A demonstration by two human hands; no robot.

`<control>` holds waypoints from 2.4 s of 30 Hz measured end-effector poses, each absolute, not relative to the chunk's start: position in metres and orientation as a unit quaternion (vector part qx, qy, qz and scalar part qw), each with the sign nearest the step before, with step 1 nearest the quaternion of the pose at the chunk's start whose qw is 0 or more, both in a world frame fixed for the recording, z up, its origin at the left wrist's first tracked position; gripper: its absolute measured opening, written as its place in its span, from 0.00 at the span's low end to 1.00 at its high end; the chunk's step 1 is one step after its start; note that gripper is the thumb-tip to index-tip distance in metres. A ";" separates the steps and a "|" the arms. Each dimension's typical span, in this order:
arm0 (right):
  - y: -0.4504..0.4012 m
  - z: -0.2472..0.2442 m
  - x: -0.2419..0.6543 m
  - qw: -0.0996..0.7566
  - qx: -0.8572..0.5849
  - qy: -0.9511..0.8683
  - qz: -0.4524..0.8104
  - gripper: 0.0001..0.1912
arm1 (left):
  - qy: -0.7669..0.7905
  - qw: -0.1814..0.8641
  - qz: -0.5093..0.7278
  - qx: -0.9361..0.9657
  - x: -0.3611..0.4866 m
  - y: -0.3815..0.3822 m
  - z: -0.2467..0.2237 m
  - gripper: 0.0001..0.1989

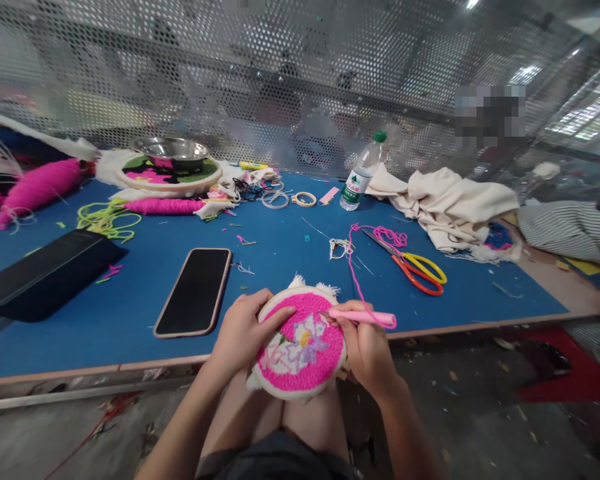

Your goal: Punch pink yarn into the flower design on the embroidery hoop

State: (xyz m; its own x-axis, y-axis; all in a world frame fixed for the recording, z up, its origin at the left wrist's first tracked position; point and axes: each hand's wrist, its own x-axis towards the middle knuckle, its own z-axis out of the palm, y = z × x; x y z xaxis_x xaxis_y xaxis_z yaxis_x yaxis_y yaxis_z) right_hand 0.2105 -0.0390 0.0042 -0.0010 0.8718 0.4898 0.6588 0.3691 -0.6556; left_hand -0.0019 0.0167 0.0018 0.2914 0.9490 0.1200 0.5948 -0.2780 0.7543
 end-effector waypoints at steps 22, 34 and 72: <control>-0.037 0.013 0.211 0.408 -0.496 -0.766 0.030 0.06 | 0.513 0.277 0.280 0.763 -0.002 0.015 0.002 0.19; -0.041 -0.019 0.202 0.540 -0.497 -0.677 0.055 0.11 | 0.504 0.325 0.298 0.742 0.000 0.015 0.003 0.20; -0.030 -0.011 0.207 0.520 -0.500 -0.691 0.035 0.03 | 0.483 0.318 0.280 0.766 -0.004 0.015 0.004 0.20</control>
State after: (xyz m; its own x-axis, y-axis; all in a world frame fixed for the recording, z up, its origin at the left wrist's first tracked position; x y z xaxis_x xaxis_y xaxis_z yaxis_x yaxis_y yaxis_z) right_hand 0.2074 -0.0303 -0.0110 0.0412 0.7280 0.6844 0.6542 0.4980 -0.5692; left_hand -0.0036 0.0154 0.0043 0.3758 0.9186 0.1226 0.5626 -0.3313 0.7574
